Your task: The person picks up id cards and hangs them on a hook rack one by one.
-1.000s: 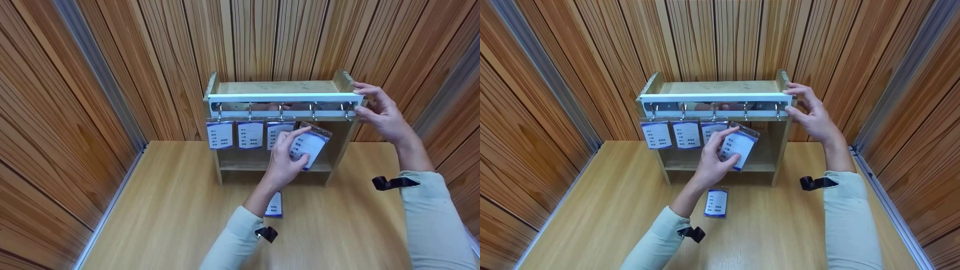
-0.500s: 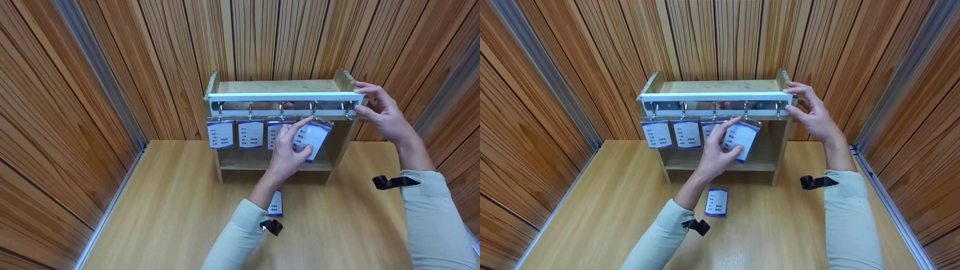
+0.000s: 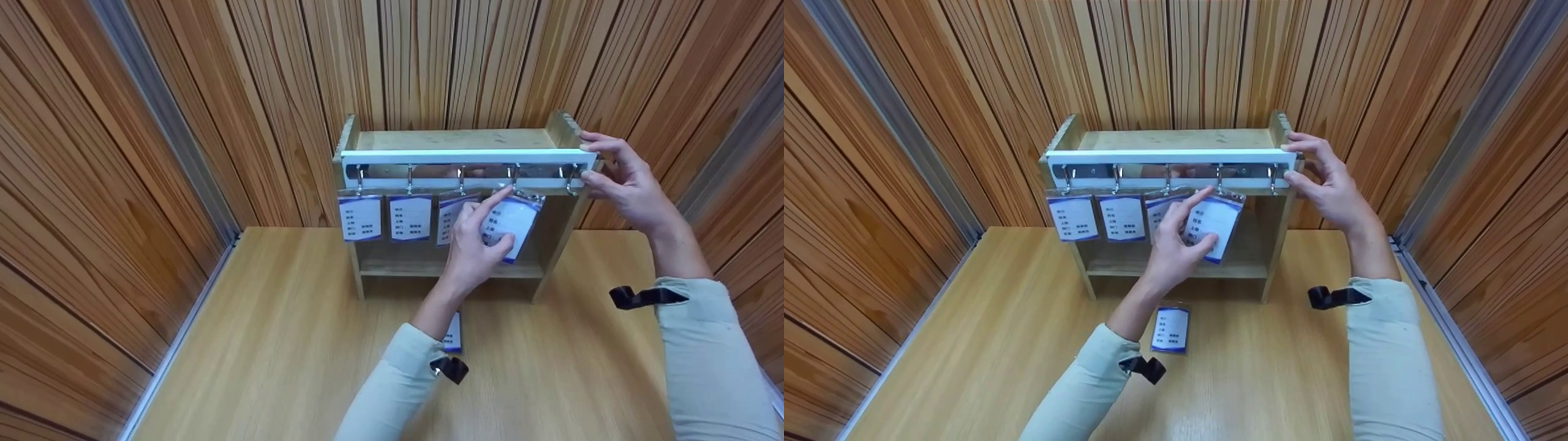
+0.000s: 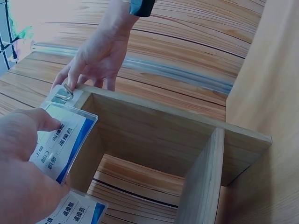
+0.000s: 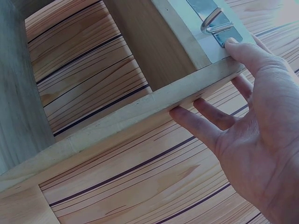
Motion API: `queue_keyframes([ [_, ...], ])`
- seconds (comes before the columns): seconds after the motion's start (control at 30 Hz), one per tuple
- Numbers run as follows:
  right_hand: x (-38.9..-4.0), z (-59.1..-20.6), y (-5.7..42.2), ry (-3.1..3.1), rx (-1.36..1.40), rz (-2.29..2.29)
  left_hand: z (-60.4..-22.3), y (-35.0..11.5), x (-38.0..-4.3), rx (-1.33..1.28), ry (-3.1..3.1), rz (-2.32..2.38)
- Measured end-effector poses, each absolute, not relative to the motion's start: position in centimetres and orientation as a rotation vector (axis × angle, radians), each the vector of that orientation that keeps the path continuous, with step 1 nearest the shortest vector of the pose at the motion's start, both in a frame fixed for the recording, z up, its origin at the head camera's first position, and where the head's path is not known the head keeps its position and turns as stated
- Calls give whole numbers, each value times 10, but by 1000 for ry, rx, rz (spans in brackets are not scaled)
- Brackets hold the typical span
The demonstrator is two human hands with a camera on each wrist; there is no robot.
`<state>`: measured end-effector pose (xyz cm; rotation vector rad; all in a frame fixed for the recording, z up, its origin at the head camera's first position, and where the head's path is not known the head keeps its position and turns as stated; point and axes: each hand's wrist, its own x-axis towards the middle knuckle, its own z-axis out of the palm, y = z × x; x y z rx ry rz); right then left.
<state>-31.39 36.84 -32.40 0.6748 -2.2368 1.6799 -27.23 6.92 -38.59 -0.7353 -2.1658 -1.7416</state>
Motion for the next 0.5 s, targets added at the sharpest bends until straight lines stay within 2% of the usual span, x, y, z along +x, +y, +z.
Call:
queue_keyframes([
  [0.5,-313,-324,367,-2212,674,1709,-382,70,-268,-686,-2204,-1714],
])
